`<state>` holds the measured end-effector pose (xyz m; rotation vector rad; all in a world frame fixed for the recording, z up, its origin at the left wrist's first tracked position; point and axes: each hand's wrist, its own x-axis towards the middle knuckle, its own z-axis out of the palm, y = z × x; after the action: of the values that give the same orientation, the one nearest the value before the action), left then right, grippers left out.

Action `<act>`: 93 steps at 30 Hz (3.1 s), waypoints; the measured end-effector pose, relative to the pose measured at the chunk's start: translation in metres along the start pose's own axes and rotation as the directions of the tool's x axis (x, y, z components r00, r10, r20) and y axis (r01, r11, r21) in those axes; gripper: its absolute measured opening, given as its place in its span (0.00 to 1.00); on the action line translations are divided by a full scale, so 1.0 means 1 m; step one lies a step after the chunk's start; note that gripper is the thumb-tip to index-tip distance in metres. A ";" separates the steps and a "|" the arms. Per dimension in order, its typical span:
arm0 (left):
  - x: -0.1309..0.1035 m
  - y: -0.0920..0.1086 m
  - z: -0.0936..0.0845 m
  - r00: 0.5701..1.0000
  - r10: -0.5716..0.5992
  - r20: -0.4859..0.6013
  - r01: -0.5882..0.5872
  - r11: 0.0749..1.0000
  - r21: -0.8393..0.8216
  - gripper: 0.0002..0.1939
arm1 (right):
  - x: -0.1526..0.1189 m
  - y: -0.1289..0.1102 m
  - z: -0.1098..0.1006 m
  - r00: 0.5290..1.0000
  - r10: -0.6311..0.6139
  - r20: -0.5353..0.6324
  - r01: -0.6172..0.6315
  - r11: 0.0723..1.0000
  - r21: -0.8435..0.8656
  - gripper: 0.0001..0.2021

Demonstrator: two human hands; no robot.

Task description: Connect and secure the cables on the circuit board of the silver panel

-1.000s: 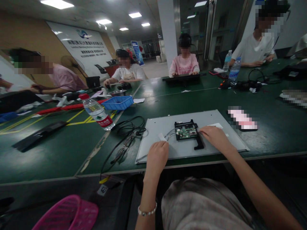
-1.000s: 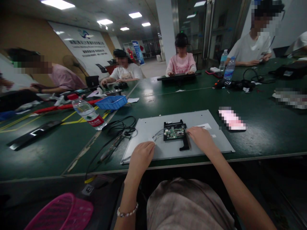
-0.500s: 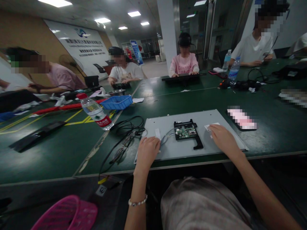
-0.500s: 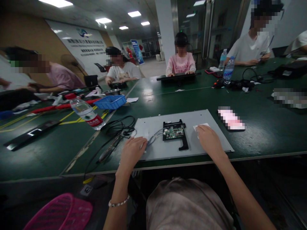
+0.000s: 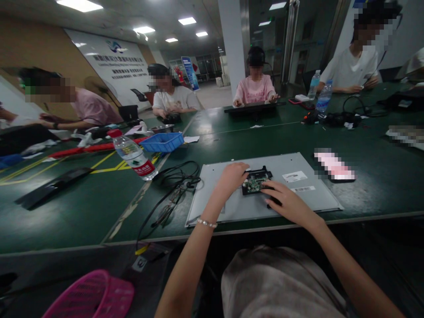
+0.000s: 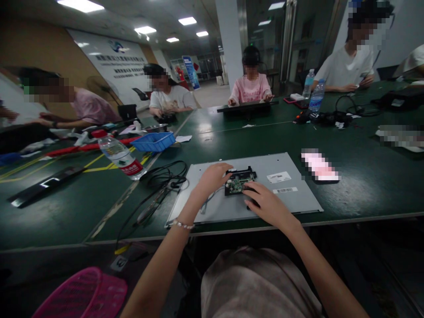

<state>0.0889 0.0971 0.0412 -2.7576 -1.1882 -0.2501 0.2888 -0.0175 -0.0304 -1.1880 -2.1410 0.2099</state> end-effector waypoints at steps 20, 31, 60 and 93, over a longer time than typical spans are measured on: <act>0.069 -0.007 0.031 0.990 -0.108 0.091 0.095 0.987 0.133 0.15 | 0.002 -0.001 -0.003 1.000 0.001 -0.007 -0.001 1.000 0.006 0.17; 0.038 -0.011 0.020 0.985 -0.141 0.102 0.136 0.989 0.052 0.15 | -0.001 0.010 -0.010 0.986 0.121 -0.113 -0.121 0.993 0.001 0.19; -0.054 0.073 0.036 0.998 -0.005 -0.058 -0.007 0.978 -0.209 0.28 | 0.014 0.024 -0.020 0.943 0.305 -0.131 -0.332 0.849 -0.412 0.15; 0.011 0.026 0.007 1.000 -0.026 -0.003 0.026 0.993 -0.116 0.19 | -0.001 0.013 0.005 0.942 0.230 -0.242 -0.265 0.957 -0.119 0.15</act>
<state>0.1161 0.0889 0.0355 -2.8396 -1.2472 -0.3375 0.2947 -0.0100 -0.0401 -1.4956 -1.8326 0.0199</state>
